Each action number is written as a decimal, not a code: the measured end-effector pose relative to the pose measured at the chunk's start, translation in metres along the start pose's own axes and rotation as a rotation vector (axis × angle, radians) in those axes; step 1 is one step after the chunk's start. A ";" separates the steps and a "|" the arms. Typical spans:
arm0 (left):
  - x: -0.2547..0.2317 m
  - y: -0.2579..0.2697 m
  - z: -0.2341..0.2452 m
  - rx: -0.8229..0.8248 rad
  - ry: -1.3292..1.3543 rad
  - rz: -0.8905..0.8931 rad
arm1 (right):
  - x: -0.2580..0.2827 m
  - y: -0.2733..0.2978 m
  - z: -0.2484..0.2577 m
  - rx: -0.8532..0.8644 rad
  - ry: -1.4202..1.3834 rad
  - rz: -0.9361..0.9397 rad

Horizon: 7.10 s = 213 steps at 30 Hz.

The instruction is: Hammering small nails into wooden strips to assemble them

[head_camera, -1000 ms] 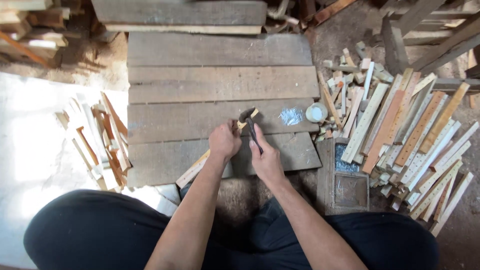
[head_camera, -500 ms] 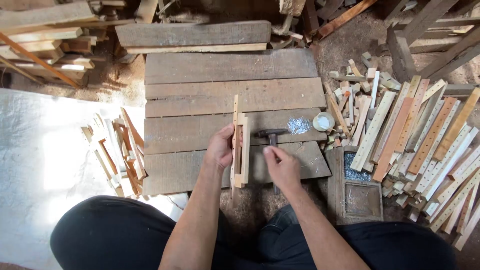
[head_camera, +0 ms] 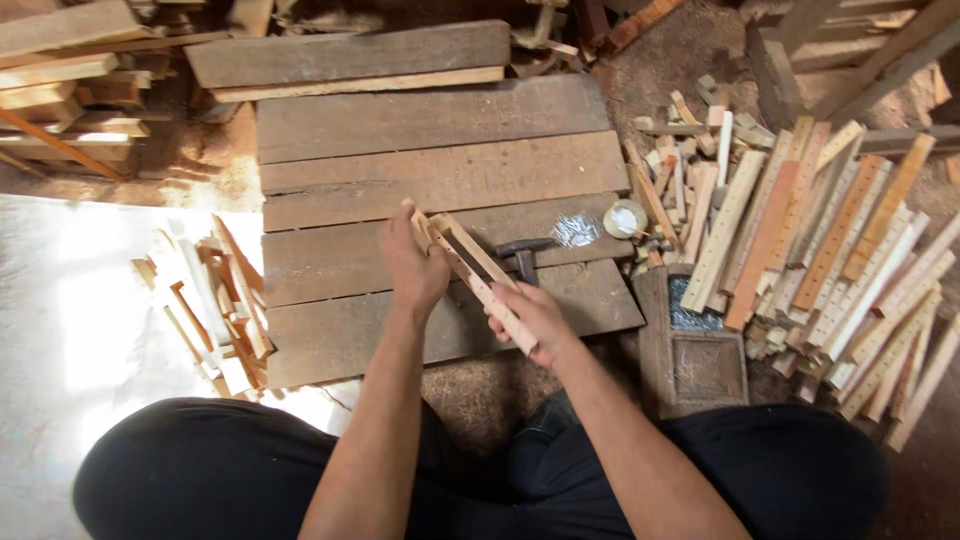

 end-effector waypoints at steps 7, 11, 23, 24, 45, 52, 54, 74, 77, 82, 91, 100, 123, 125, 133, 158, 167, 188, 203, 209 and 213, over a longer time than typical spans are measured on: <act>-0.062 0.034 -0.010 0.642 -0.689 -0.370 | -0.001 -0.032 0.052 0.173 -0.295 -0.243; -0.054 0.041 -0.020 0.630 -0.593 -0.325 | 0.008 -0.021 0.062 -0.119 -0.052 -0.198; -0.072 0.084 -0.078 0.698 -0.569 -0.086 | -0.009 -0.019 0.229 -0.764 0.817 -0.090; -0.068 0.088 -0.088 0.687 -0.555 -0.100 | -0.007 -0.015 0.223 -0.756 0.825 -0.077; -0.069 0.062 -0.049 0.470 -0.480 0.023 | 0.020 -0.004 0.158 -0.608 0.193 0.255; -0.031 0.042 -0.024 0.362 -0.503 0.079 | 0.021 -0.010 0.146 -0.613 0.197 0.252; -0.023 0.036 -0.017 0.298 -0.517 0.124 | 0.021 -0.014 0.149 -0.613 0.187 0.236; 0.020 0.027 -0.026 0.213 -0.571 0.122 | 0.038 -0.002 0.156 -0.637 0.355 0.194; 0.011 0.028 -0.022 0.204 -0.538 0.112 | 0.033 -0.012 0.184 -0.732 0.450 0.230; 0.003 0.029 -0.017 0.188 -0.515 0.113 | 0.014 -0.024 0.200 -0.791 0.559 0.169; -0.006 0.033 -0.010 0.219 -0.538 0.131 | 0.005 -0.031 0.174 -0.792 0.443 0.109; -0.002 0.028 -0.016 0.229 -0.570 0.148 | 0.028 0.021 0.100 -0.533 1.393 -0.145; -0.004 0.026 -0.012 0.226 -0.511 0.144 | 0.013 0.028 0.060 -0.515 1.155 -0.158; -0.004 0.027 -0.012 0.231 -0.523 0.134 | 0.003 0.017 0.084 -0.655 1.150 -0.009; -0.002 0.024 -0.017 0.258 -0.558 0.090 | -0.012 -0.055 0.197 -0.734 1.149 0.280; 0.009 0.000 -0.030 0.218 -0.235 -0.082 | -0.030 -0.133 0.022 -0.084 0.388 0.611; 0.014 -0.001 -0.044 0.237 -0.146 -0.091 | -0.006 -0.111 0.011 -0.120 0.401 0.630; 0.015 0.012 -0.059 0.079 -0.393 -0.180 | -0.012 -0.048 0.058 -0.424 0.756 0.082; 0.030 0.013 -0.076 0.094 -0.474 -0.300 | 0.024 0.022 -0.008 -0.180 0.930 0.584; 0.024 0.009 -0.069 0.184 -0.441 -0.236 | 0.019 0.011 -0.011 -0.109 0.979 0.723; 0.011 0.008 -0.062 0.222 -0.426 -0.181 | 0.028 0.023 -0.021 -0.150 0.916 0.691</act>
Point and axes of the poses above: each hand's wrist, its own y-axis away from the middle knuckle, its own z-axis out of the back of the hand, x = y × z, the point moved 1 cm from there along -y, towards the middle knuckle, and after that the axes turned 6 degrees about z, right-handed, at the moved point
